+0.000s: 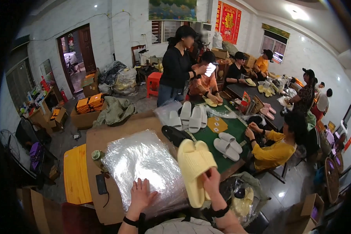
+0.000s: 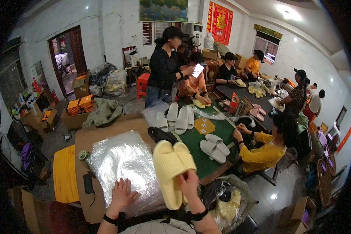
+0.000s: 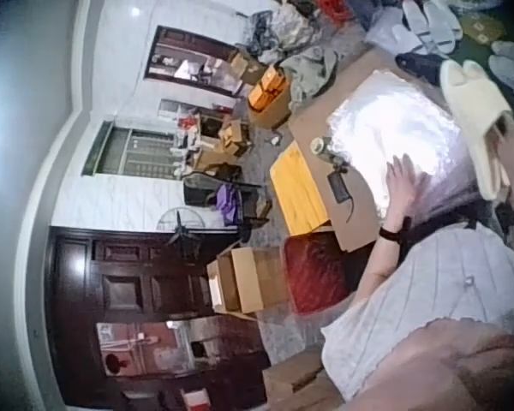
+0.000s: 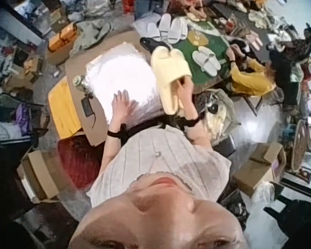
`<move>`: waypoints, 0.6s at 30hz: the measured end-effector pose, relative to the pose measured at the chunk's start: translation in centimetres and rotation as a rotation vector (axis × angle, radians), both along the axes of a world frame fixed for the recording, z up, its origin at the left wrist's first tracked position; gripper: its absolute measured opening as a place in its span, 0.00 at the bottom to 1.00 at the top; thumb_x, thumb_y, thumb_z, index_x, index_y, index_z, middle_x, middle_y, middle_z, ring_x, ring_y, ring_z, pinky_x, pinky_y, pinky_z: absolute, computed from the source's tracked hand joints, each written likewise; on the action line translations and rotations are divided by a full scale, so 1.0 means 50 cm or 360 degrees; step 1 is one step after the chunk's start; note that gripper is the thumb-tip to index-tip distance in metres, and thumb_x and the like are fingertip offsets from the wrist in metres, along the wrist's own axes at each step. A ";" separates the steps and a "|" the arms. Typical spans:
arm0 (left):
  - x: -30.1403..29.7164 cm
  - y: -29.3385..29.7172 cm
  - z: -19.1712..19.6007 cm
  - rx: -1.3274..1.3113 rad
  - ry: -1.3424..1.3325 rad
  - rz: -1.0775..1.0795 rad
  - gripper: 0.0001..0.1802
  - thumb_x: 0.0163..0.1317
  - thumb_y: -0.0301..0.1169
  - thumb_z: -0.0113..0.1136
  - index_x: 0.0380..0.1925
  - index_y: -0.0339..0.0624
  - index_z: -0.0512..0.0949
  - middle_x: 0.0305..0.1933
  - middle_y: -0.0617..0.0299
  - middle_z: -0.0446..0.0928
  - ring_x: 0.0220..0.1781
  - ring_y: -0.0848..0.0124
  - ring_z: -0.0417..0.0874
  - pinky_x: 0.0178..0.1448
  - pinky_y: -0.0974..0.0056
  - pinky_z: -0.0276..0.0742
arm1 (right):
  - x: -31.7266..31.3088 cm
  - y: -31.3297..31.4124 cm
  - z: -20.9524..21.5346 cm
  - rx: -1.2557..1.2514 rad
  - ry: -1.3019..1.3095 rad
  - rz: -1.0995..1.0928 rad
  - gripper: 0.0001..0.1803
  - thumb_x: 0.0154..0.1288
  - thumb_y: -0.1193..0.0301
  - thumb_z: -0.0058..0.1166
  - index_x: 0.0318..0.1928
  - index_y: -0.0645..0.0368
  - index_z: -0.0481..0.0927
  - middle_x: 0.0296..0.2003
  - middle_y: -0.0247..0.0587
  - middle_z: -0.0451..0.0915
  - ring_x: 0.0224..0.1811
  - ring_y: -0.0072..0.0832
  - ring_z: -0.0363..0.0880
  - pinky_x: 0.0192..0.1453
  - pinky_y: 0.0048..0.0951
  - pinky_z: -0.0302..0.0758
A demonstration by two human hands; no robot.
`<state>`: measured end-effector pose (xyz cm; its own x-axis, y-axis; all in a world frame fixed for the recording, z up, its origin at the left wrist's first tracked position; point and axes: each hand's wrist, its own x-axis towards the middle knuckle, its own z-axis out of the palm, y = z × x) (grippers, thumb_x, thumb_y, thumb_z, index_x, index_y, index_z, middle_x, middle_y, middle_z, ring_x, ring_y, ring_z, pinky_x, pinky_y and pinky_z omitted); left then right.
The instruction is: The recorder is organizing, checking, and preparing finished slippers for packing in a manufacturing facility.
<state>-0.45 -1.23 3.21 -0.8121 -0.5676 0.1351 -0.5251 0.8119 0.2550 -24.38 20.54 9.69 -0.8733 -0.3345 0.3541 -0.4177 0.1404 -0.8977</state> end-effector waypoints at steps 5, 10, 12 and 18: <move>0.027 -0.036 0.007 0.1001 0.0847 0.0142 0.31 0.70 0.36 0.52 0.69 0.35 0.59 0.74 0.40 0.56 0.74 0.48 0.59 0.74 0.54 0.57 | 0.113 -0.142 0.052 0.0331 0.0111 0.0311 0.11 0.60 0.69 0.59 0.36 0.64 0.76 0.33 0.50 0.78 0.38 0.49 0.77 0.40 0.44 0.73; 0.080 -0.018 0.207 0.1361 0.1366 0.0450 0.23 0.69 0.26 0.48 0.64 0.34 0.66 0.64 0.49 0.70 0.66 0.63 0.70 0.68 0.63 0.64 | 0.166 -0.223 -0.036 0.0753 0.0383 0.0525 0.14 0.60 0.64 0.59 0.38 0.62 0.76 0.37 0.49 0.77 0.41 0.47 0.77 0.43 0.46 0.75; 0.108 0.014 0.326 0.1143 0.1628 0.0105 0.19 0.69 0.27 0.48 0.57 0.33 0.72 0.61 0.48 0.73 0.62 0.63 0.73 0.65 0.63 0.66 | 0.179 -0.245 -0.129 0.1050 0.0608 0.0496 0.16 0.61 0.61 0.58 0.39 0.61 0.75 0.39 0.49 0.76 0.41 0.46 0.77 0.44 0.44 0.76; 0.112 0.170 0.612 0.1301 0.1813 -0.1160 0.25 0.69 0.53 0.48 0.41 0.39 0.75 0.47 0.41 0.78 0.56 0.52 0.76 0.62 0.54 0.70 | 0.182 -0.251 -0.161 0.1023 0.0651 0.0439 0.16 0.62 0.60 0.57 0.38 0.61 0.74 0.36 0.51 0.75 0.40 0.48 0.77 0.43 0.46 0.76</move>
